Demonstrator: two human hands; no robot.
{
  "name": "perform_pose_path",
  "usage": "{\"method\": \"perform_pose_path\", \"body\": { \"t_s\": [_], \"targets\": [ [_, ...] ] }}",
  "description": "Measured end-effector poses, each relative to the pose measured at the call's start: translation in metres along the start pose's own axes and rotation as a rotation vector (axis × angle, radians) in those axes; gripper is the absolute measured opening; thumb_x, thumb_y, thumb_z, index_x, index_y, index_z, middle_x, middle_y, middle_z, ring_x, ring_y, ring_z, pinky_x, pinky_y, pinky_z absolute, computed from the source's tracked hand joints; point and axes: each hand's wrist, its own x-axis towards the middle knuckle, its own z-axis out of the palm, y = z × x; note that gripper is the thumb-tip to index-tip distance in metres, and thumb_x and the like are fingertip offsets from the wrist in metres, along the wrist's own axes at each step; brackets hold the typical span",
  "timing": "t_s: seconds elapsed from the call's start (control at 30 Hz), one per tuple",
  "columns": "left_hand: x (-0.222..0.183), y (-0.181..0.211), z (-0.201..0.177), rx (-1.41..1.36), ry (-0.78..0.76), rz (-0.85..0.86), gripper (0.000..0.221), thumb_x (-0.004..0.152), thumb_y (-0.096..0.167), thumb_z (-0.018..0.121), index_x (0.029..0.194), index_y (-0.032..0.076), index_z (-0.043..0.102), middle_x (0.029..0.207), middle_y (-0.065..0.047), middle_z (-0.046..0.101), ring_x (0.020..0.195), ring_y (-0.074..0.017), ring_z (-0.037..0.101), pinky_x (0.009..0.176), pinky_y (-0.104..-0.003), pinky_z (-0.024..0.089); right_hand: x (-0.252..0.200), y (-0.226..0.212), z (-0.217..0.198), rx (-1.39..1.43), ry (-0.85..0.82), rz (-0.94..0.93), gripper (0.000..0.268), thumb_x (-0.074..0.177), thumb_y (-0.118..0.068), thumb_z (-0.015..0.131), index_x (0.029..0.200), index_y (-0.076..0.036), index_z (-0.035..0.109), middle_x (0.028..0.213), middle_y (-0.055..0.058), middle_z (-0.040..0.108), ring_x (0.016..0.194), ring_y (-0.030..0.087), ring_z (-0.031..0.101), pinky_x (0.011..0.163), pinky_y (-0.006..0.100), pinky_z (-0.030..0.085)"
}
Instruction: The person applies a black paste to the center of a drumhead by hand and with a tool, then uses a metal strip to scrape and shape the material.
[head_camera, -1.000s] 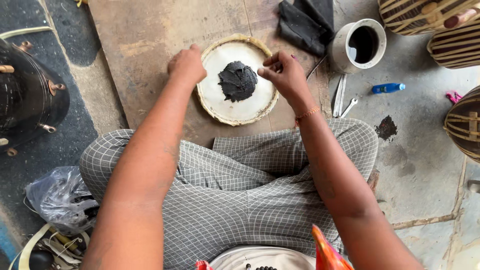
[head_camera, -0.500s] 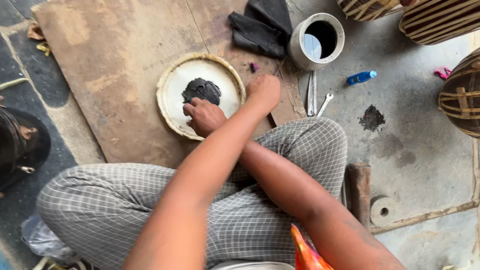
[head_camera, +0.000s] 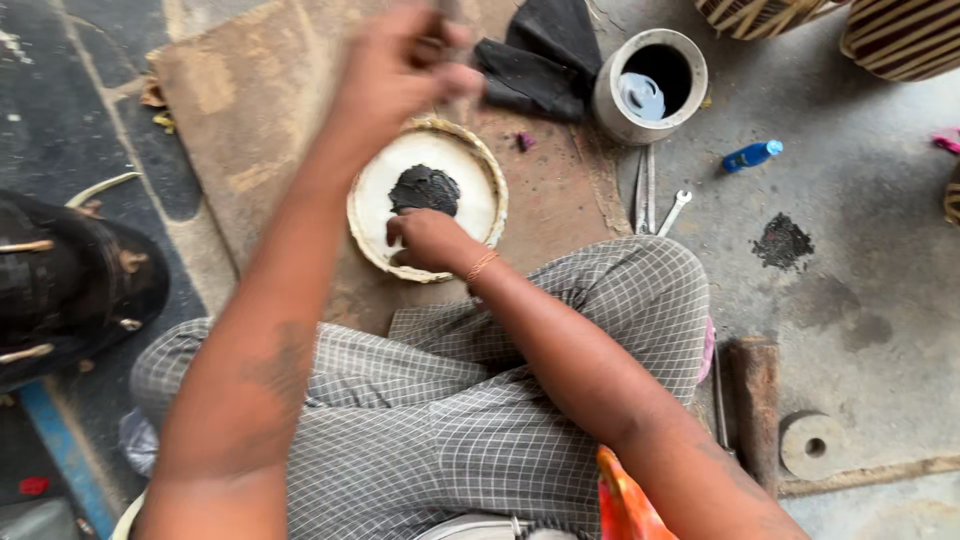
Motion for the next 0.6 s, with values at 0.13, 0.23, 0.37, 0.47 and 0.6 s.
{"method": "perform_pose_path", "body": {
  "t_s": [0.13, 0.23, 0.37, 0.47, 0.6],
  "targets": [
    [-0.072, 0.041, -0.08, 0.875, 0.274, 0.376, 0.033, 0.103, 0.025, 0.082, 0.093, 0.001, 0.061, 0.081, -0.015, 0.057, 0.076, -0.0312, 0.06, 0.067, -0.045, 0.046, -0.017, -0.019, -0.051, 0.35, -0.009, 0.124, 0.037, 0.086, -0.04, 0.075, 0.106, -0.009, 0.072, 0.094, 0.006, 0.076, 0.085, 0.021, 0.071, 0.075, 0.036, 0.057],
    [-0.115, 0.018, -0.088, 1.023, 0.403, 0.357, 0.028, 0.11, 0.025, 0.072, 0.096, 0.003, 0.061, 0.089, -0.015, 0.061, 0.079, -0.033, 0.062, 0.067, -0.048, 0.048, -0.035, -0.024, -0.083, 1.069, -0.017, 0.255, 0.056, 0.097, -0.056, 0.058, 0.102, -0.002, 0.071, 0.086, 0.004, 0.068, 0.076, 0.015, 0.062, 0.068, 0.031, 0.051],
    [-0.144, -0.024, -0.065, 0.82, 0.266, 0.304, 0.008, 0.107, 0.008, 0.06, 0.111, 0.002, 0.064, 0.1, -0.016, 0.066, 0.086, -0.0309, 0.067, 0.069, -0.042, 0.057, -0.057, -0.04, -0.102, 1.674, -0.313, -0.207, 0.097, 0.092, -0.085, 0.028, 0.094, 0.003, 0.07, 0.081, 0.014, 0.068, 0.064, 0.019, 0.065, 0.056, 0.03, 0.051],
    [-0.145, -0.031, -0.04, 0.703, 0.196, 0.495, 0.016, 0.106, 0.01, 0.058, 0.119, 0.001, 0.061, 0.105, -0.014, 0.063, 0.096, -0.0302, 0.067, 0.087, -0.039, 0.058, -0.069, -0.057, -0.104, 1.835, -0.429, -0.414, 0.106, 0.092, -0.088, 0.021, 0.085, 0.006, 0.069, 0.073, 0.014, 0.065, 0.052, 0.019, 0.06, 0.047, 0.028, 0.048],
    [-0.143, -0.017, -0.03, 0.708, 0.087, 0.664, 0.021, 0.1, 0.009, 0.06, 0.12, 0.006, 0.064, 0.1, -0.008, 0.067, 0.092, -0.0247, 0.067, 0.083, -0.039, 0.054, -0.065, -0.077, -0.103, 1.884, -0.483, -0.47, 0.109, 0.09, -0.09, 0.019, 0.073, 0.007, 0.066, 0.059, 0.015, 0.062, 0.04, 0.019, 0.054, 0.04, 0.026, 0.044]
  ]
}}
